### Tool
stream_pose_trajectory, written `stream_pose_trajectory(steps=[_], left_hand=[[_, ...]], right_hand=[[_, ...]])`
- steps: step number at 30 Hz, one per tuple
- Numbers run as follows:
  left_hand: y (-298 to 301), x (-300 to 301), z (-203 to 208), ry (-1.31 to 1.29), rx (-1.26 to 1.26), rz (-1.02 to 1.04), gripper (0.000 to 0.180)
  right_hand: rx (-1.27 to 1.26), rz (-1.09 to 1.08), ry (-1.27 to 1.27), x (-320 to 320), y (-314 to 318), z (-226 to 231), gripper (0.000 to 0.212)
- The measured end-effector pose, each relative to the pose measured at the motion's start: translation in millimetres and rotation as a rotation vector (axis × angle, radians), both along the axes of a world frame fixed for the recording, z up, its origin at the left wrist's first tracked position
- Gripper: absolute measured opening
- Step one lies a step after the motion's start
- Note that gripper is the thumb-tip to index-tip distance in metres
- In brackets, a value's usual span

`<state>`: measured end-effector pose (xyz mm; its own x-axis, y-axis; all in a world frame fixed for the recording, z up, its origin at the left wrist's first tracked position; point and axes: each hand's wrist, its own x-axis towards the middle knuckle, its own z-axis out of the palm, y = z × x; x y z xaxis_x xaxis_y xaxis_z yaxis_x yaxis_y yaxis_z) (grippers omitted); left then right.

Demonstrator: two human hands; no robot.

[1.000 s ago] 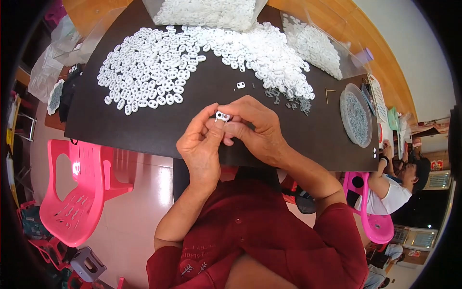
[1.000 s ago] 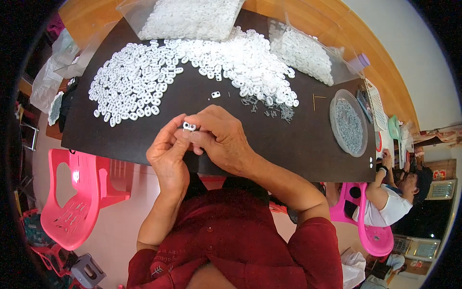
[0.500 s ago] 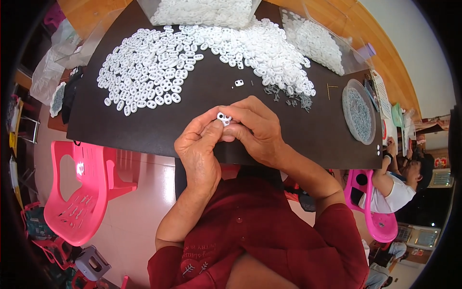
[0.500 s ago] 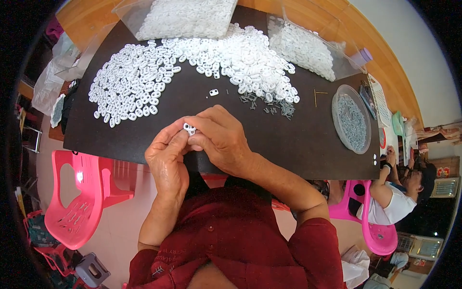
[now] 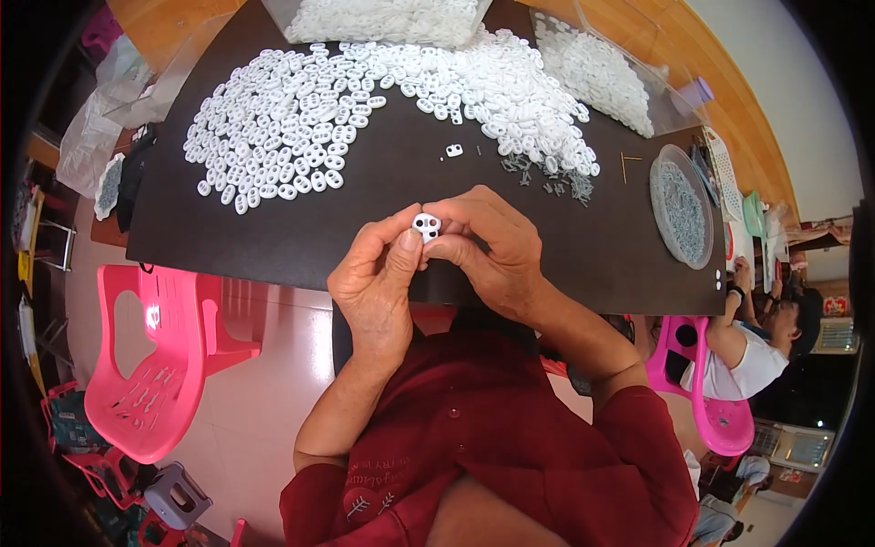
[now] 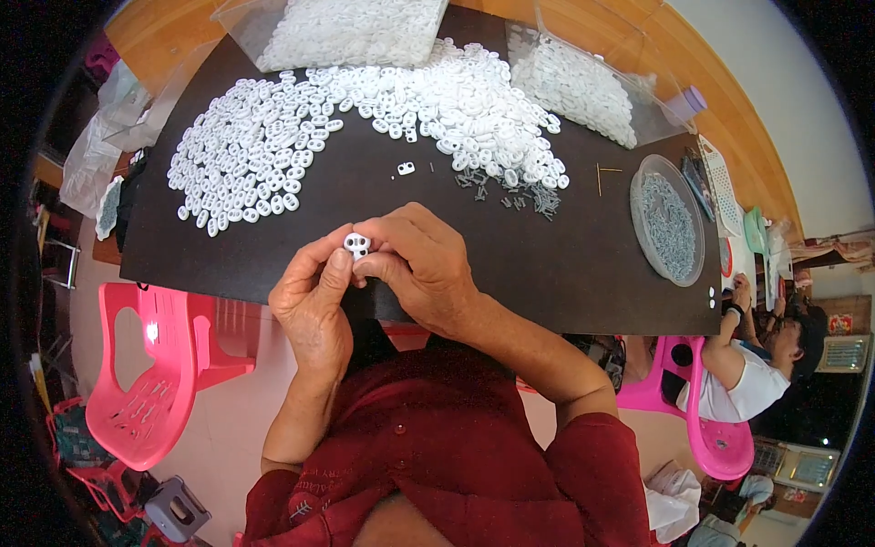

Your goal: The recorder is manually assembling small white plastic components by joining them together at a workstation.

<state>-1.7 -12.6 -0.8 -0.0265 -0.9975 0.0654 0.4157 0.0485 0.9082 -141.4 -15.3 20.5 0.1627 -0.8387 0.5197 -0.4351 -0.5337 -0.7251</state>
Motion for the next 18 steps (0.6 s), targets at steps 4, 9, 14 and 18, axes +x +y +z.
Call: stream_pose_trajectory(steps=[4, 9, 14, 18], left_hand=[[3, -5, -2, 0.035, -0.067, 0.060, 0.019], [5, -9, -5, 0.020, -0.126, 0.114, 0.020], [8, -11, -7, -0.025, -0.178, 0.177, 0.021], [9, -11, -7, -0.041, -0.173, 0.185, 0.021]], right_hand=[[0.040, -0.017, -0.073, 7, 4, -7, 0.026], [-0.066, -0.059, -0.157, 15, 5, -9, 0.024], [-0.110, -0.089, -0.125, 18, 5, -13, 0.024], [-0.130, -0.104, -0.124, 20, 6, -15, 0.025]])
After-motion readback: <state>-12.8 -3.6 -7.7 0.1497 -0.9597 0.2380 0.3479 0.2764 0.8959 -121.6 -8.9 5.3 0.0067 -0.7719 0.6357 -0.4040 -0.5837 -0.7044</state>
